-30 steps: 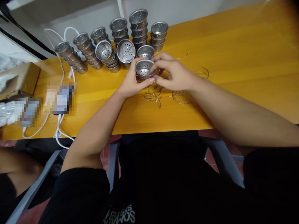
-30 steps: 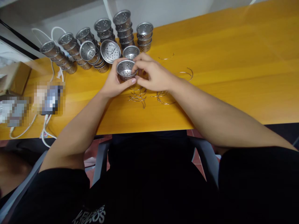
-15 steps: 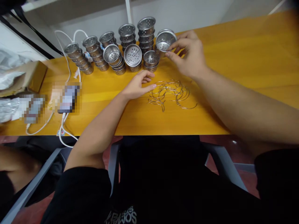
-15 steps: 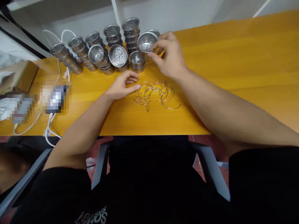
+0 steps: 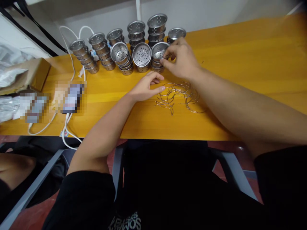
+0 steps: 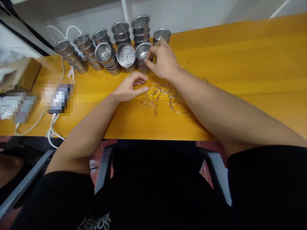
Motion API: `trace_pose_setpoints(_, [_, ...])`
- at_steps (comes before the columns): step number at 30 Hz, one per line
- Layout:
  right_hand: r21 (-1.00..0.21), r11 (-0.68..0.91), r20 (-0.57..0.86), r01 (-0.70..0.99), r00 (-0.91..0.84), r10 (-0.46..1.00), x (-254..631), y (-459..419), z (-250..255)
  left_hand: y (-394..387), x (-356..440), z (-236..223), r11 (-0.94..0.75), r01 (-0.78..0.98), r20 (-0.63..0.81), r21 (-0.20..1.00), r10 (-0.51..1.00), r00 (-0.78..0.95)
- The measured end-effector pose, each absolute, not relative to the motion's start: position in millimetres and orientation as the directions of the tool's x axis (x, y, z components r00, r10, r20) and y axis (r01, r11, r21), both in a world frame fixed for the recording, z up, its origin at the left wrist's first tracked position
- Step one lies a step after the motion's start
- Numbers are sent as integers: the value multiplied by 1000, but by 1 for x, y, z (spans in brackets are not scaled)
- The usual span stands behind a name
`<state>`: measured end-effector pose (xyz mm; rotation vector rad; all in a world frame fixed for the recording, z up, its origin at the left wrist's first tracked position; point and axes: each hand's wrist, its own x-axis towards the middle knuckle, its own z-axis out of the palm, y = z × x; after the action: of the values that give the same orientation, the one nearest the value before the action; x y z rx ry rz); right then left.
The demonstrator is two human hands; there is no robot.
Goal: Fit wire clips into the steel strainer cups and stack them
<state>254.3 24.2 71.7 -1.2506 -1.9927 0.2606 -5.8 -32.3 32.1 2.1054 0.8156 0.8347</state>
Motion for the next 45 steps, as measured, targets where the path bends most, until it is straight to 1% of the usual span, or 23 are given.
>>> trace_pose_setpoints(3, [-509, 501, 479, 700, -253, 840, 258, 18, 81, -31, -5, 30, -537, 281, 303, 795, 753, 584])
trace_pose_setpoints(5, [-500, 501, 506, 706, -231, 831, 263, 17, 89, -30, -5, 29, -526, 286, 294, 801, 761, 578])
trace_pose_setpoints(7, [-495, 483, 554, 722, -166, 816, 272, 23, 95, -30, -6, 29, -521, 296, 286, 801, 767, 574])
trace_pose_setpoints(9, [-502, 428, 571, 751, -83, 816, 283, 37, 97, -30, -6, 28, -521, 310, 285, 796, 772, 568])
trace_pose_setpoints(11, [-524, 357, 543, 773, -20, 839, 296, 52, 95, -31, -7, 29, -520, 326, 283, 789, 779, 560])
trace_pose_setpoints(14, [-546, 321, 500, 774, -8, 866, 310, 63, 88, -32, -9, 32, -518, 339, 275, 785, 783, 559])
trace_pose_setpoints(18, [-586, 387, 496, 712, -63, 866, 312, 53, 76, -32, -11, 35, -514, 303, 283, 802, 775, 565])
trace_pose_setpoints(24, [-607, 486, 574, 629, -76, 815, 302, 38, 54, -34, -11, 36, -507, 314, 271, 803, 779, 565])
trace_pose_setpoints(27, [-604, 506, 583, 615, -93, 807, 304, 36, 45, -40, -14, 52, -562, 359, 303, 745, 765, 568])
trace_pose_setpoints(29, [-592, 519, 593, 616, -102, 799, 308, 35, 42, -46, -20, 73, -605, 440, 327, 663, 764, 556])
trace_pose_setpoints(31, [-588, 515, 598, 624, -93, 796, 312, 35, 40, -51, -29, 96, -603, 540, 348, 587, 791, 504])
trace_pose_setpoints(34, [-595, 489, 592, 637, -64, 803, 316, 35, 39, -53, -52, 118, -509, 689, 373, 517, 858, 354])
trace_pose_setpoints(36, [-599, 473, 588, 646, -47, 808, 317, 36, 38, -47, -73, 118, -419, 774, 377, 475, 891, 251])
trace_pose_setpoints(39, [-594, 461, 582, 659, -44, 812, 317, 38, 37, -34, -101, 109, -311, 834, 352, 455, 923, 152])
trace_pose_setpoints(40, [-588, 463, 582, 663, -50, 812, 317, 38, 36, -31, -107, 107, -273, 849, 317, 453, 939, 133])
trace_pose_setpoints(42, [-581, 468, 582, 666, -61, 811, 316, 38, 35, -32, -111, 111, -151, 892, 197, 427, 978, 71])
trace_pose_setpoints(44, [-582, 471, 580, 663, -68, 812, 316, 38, 35, -38, -109, 121, 2, 930, 83, 366, 996, -35])
trace_pose_setpoints(45, [-585, 471, 577, 660, -69, 814, 315, 38, 35, -40, -108, 127, 61, 941, 49, 332, 995, -82])
